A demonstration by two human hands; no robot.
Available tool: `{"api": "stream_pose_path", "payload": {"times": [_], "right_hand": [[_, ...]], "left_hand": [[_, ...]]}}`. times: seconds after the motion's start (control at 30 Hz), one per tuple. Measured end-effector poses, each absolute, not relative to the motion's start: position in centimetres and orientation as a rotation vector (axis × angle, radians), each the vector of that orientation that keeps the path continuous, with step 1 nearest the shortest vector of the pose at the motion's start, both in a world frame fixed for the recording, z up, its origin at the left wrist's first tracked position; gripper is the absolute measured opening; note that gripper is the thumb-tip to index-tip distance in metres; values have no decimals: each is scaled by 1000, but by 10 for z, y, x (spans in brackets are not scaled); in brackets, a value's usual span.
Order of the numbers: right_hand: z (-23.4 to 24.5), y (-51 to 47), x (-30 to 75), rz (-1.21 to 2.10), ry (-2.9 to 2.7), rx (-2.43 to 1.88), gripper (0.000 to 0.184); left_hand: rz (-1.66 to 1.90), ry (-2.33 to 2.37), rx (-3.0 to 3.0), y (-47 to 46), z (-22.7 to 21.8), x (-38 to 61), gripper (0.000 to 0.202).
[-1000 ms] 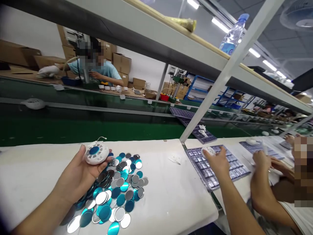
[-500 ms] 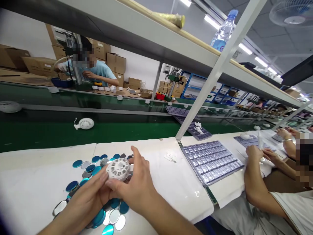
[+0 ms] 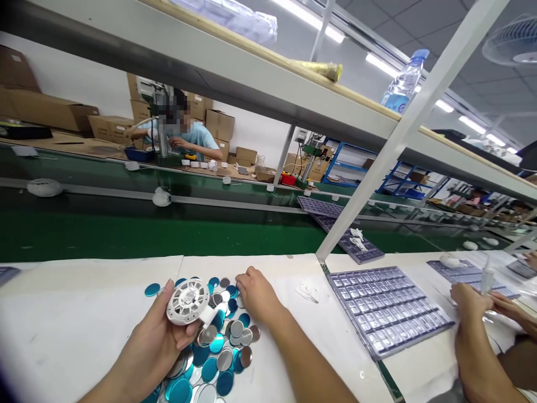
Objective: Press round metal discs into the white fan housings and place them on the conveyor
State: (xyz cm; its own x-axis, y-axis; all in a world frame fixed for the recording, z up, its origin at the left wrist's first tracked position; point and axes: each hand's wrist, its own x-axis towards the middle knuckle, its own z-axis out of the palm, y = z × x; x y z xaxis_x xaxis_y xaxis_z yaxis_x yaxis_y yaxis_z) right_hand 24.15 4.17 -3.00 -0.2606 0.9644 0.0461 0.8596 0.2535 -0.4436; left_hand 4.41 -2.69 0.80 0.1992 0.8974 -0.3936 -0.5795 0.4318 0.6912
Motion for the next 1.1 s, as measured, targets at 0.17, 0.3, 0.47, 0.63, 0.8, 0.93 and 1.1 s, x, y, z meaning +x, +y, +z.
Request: {"api": "stream_pose_path", "payload": {"times": [0.17, 0.3, 0.47, 0.63, 0.8, 0.93, 1.1], "right_hand": [[-34, 52, 257, 449, -2093, -1938, 22], [-31, 49, 272, 503, -2015, -1985, 24], [-23, 38, 277, 658, -2076, -1800, 11], [-24, 38, 281, 768, -1963, -1781, 8], [-8, 21, 277, 984, -1799, -1564, 11], [7, -13, 250, 1161, -1696, -1292, 26], [6, -37, 223, 1112, -1764, -1013, 7]], "left_hand": [[1083, 881, 456, -29, 1, 43, 47], [1096, 914, 459, -28, 0, 45, 47], [1103, 955, 468, -27, 1, 45, 50], [1076, 988, 442, -26, -1, 45, 55], [1059, 985, 456, -27, -5, 47, 52], [1094, 1024, 586, -31, -2, 52, 49], [1151, 997, 732, -40, 9, 59, 40]]}}
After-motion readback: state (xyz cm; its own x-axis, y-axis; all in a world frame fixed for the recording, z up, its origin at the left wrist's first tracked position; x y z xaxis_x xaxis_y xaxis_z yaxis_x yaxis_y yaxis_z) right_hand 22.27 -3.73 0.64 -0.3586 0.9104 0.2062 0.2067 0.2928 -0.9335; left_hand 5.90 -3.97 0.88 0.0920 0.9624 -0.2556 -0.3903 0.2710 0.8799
